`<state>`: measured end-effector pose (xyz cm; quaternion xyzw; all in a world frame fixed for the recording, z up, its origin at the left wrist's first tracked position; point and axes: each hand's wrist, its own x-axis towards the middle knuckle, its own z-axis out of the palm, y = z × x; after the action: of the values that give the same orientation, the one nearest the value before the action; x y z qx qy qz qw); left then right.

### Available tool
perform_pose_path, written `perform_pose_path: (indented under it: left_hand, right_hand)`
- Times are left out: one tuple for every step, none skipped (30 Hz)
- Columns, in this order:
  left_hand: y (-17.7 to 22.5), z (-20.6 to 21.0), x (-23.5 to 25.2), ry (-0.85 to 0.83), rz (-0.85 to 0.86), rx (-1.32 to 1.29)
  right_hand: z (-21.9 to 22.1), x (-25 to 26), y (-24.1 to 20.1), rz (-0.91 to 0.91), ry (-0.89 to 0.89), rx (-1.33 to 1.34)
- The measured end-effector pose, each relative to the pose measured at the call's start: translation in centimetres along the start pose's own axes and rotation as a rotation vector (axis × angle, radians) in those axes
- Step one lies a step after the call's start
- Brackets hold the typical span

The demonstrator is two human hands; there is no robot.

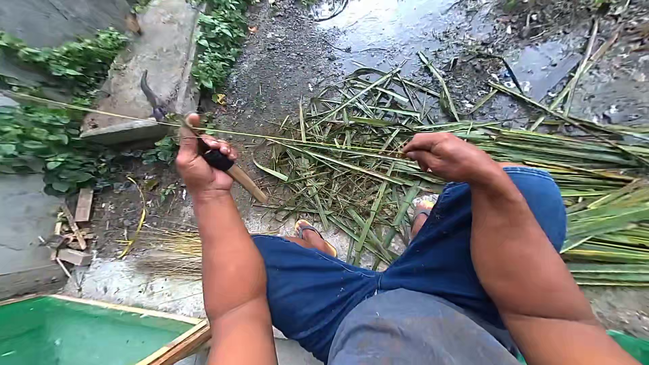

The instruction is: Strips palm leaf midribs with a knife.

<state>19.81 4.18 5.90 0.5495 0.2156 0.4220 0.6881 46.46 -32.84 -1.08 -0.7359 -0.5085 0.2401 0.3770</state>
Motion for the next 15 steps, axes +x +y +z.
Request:
perform_pose_path:
  left_hand:
    - [0.3, -1.0, 0.2, 0.031, 0.019, -0.011]
    - [0.6, -1.8, 0.5, 0.077, 0.036, -0.046]
    - [0.7, -2.3, 0.7, 0.127, 0.05, -0.097]
    - [0.7, -2.3, 0.7, 0.168, 0.047, -0.136]
    - [0.5, -1.7, 0.3, 0.185, 0.019, -0.129]
    - [0.0, -0.5, -0.5, 0.179, -0.03, -0.095]
    - [-0.8, 1.1, -1.4, 0.152, -0.097, -0.043]
    - [-1.8, 2.8, -2.4, 0.105, -0.166, 0.034]
    - [-3.0, 4.4, -3.5, 0.034, -0.232, 0.119]
    - [-4.2, 5.9, -4.7, -0.053, -0.3, 0.194]
    - [-5.4, 7.3, -5.8, -0.155, -0.364, 0.233]
    - [-6.4, 8.4, -6.8, -0.255, -0.424, 0.245]
    - [-7.1, 9.1, -7.5, -0.341, -0.477, 0.239]
    - [-7.6, 9.3, -7.9, -0.393, -0.509, 0.218]
    - [-7.6, 8.9, -7.9, -0.415, -0.515, 0.185]
  right_hand:
    - [-0.2, 0.0, 0.2, 0.034, 0.002, -0.013]
    - [-0.2, 0.0, 0.3, 0.064, 0.008, -0.015]
    - [-0.2, 0.1, 0.2, 0.09, 0.008, -0.006]
    - [0.0, 0.3, 0.0, 0.112, 0.001, 0.006]
    - [0.3, 0.6, -0.4, 0.125, -0.008, 0.025]
    - [0.7, 1.1, -0.8, 0.127, -0.017, 0.055]
    - [1.3, 1.7, -1.1, 0.12, -0.023, 0.092]
    - [1.9, 2.2, -1.5, 0.111, -0.03, 0.131]
    - [2.5, 2.6, -1.9, 0.101, -0.036, 0.172]
    - [3.2, 3.0, -2.3, 0.094, -0.043, 0.215]
    - [3.8, 3.4, -2.7, 0.086, -0.049, 0.25]
    - [4.4, 3.7, -3.1, 0.072, -0.067, 0.272]
    - [4.8, 3.9, -3.2, 0.051, -0.093, 0.279]
    - [5.1, 4.0, -3.4, 0.031, -0.124, 0.279]
    - [5.2, 4.0, -3.5, 0.018, -0.155, 0.272]
